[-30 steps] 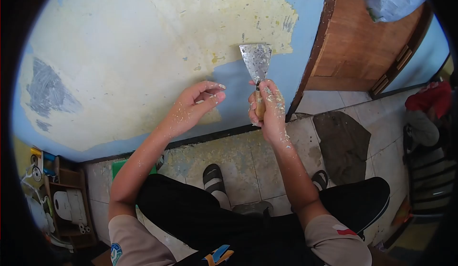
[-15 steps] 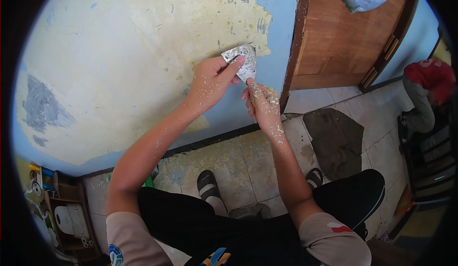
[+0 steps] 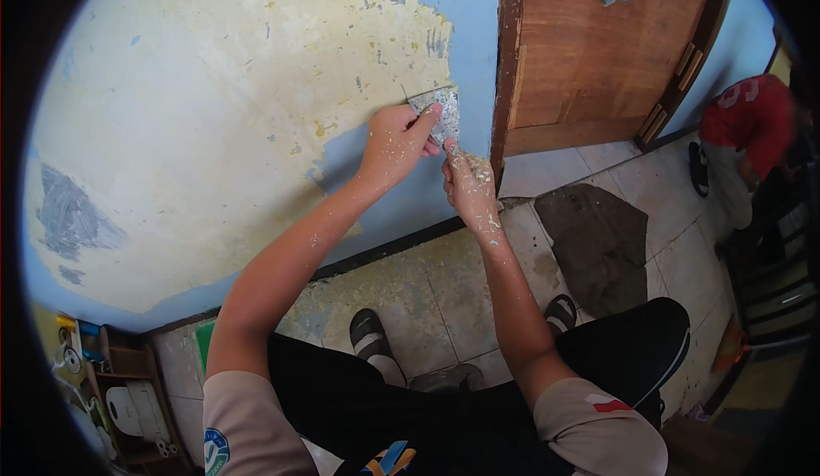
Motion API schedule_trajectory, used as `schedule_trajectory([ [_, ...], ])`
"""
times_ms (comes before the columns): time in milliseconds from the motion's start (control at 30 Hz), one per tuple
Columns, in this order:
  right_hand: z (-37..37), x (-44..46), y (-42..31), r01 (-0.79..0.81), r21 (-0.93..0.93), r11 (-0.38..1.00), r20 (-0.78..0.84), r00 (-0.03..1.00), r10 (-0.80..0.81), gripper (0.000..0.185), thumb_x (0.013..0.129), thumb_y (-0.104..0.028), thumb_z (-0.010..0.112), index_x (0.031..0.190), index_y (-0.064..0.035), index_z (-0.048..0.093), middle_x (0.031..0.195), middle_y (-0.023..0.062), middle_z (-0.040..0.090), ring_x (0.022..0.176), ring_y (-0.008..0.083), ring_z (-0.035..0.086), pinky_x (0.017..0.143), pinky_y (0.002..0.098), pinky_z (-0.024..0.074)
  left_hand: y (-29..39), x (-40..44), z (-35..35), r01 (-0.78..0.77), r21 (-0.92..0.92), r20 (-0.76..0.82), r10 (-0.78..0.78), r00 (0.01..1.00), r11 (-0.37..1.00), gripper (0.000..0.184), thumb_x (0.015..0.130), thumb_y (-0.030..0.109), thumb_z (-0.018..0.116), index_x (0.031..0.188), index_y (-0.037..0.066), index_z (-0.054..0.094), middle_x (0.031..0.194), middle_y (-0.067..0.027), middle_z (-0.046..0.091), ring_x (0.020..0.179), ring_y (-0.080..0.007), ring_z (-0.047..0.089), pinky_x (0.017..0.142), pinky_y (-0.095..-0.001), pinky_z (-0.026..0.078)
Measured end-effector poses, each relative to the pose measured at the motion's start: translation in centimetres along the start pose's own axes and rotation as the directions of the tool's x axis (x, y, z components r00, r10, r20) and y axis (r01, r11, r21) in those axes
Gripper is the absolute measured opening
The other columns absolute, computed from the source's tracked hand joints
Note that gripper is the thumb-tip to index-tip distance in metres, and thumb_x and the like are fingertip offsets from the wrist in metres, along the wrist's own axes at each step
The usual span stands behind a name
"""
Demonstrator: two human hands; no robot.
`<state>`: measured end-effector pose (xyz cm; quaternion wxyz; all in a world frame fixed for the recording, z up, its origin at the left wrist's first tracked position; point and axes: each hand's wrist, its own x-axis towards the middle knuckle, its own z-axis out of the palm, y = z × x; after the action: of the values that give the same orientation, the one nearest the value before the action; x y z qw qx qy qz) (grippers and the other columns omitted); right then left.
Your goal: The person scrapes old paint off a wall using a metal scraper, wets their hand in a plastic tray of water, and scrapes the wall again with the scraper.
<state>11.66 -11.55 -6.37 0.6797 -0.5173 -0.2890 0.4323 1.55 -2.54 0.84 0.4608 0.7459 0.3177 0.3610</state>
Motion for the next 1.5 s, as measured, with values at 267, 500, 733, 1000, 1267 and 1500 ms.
schedule_trajectory([
  [267, -0.2, 0.5, 0.6, 0.042, -0.061, 0.997, -0.033, 0.998, -0.044, 0.052, 0.102, -0.043, 0.061, 0.064, -0.0079, 0.051, 0.057, -0.005, 0.042, 0.052, 0.006, 0.039, 0.047, 0.0276, 0.0311, -1.3, 0.3, 0.0, 0.057, -0.084, -0.001, -0.057, 0.998, 0.995, 0.039, 0.1, 0.028, 0.065, 0.081, -0.006, 0.07, 0.067, -0.01, 0.069, 0.058, -0.014, 0.069, 0.053, -0.0262, 0.056],
  [500, -0.6, 0.9, 0.5, 0.001, -0.037, 0.999, 0.004, 1.0, -0.001, 0.052, 0.101, -0.043, 0.064, 0.064, -0.0092, 0.05, 0.057, -0.0053, 0.044, 0.048, 0.0047, 0.038, 0.042, 0.0253, 0.0275, -1.0, 0.1, 0.3, 0.072, -0.106, -0.026, -0.075, 0.997, 0.992, 0.042, 0.1, 0.029, 0.067, 0.077, -0.006, 0.069, 0.065, -0.0111, 0.068, 0.058, -0.0157, 0.07, 0.053, -0.0265, 0.057],
  [733, -1.4, 1.2, -2.3, -0.022, -0.09, 0.996, 0.088, 0.996, 0.03, 0.051, 0.099, -0.046, 0.065, 0.064, -0.0108, 0.051, 0.055, -0.0055, 0.044, 0.044, 0.0048, 0.038, 0.039, 0.0244, 0.0257, -0.1, 0.6, 0.3, 0.074, -0.17, -0.09, -0.091, 0.992, 0.983, 0.046, 0.098, 0.031, 0.069, 0.072, -0.007, 0.067, 0.065, -0.0136, 0.068, 0.058, -0.0176, 0.07, 0.053, -0.0274, 0.057],
  [1000, -0.7, 1.8, -2.7, -0.001, -0.09, 0.996, 0.08, 0.997, 0.009, 0.051, 0.098, -0.046, 0.065, 0.065, -0.0096, 0.053, 0.055, -0.0051, 0.044, 0.046, 0.005, 0.04, 0.04, 0.0245, 0.0275, 1.1, 0.7, -0.1, 0.077, -0.159, -0.099, -0.094, 0.991, 0.984, 0.043, 0.097, 0.034, 0.07, 0.076, -0.003, 0.067, 0.071, -0.0156, 0.07, 0.063, -0.0195, 0.071, 0.058, -0.0281, 0.057],
  [1267, -0.9, 2.2, -4.4, 0.036, -0.141, 0.989, 0.108, 0.994, -0.021, 0.055, 0.097, -0.048, 0.067, 0.063, -0.0073, 0.054, 0.054, -0.0043, 0.045, 0.046, 0.0052, 0.041, 0.041, 0.0242, 0.0284, 2.8, 0.7, 0.0, 0.059, -0.182, -0.144, -0.086, 0.986, 0.982, 0.044, 0.098, 0.031, 0.069, 0.074, -0.005, 0.068, 0.068, -0.0143, 0.069, 0.058, -0.0178, 0.07, 0.053, -0.0264, 0.057],
  [1500, 0.4, 2.0, -6.2, 0.041, -0.075, 0.996, 0.121, 0.992, -0.032, 0.052, 0.098, -0.048, 0.065, 0.064, -0.011, 0.05, 0.054, -0.0045, 0.042, 0.043, 0.0051, 0.035, 0.037, 0.0243, 0.0223, 4.8, 1.4, -0.7, 0.049, -0.157, -0.183, -0.078, 0.98, 0.986, 0.044, 0.097, 0.032, 0.07, 0.074, -0.005, 0.068, 0.067, -0.0145, 0.068, 0.058, -0.0177, 0.07, 0.053, -0.0264, 0.057],
])
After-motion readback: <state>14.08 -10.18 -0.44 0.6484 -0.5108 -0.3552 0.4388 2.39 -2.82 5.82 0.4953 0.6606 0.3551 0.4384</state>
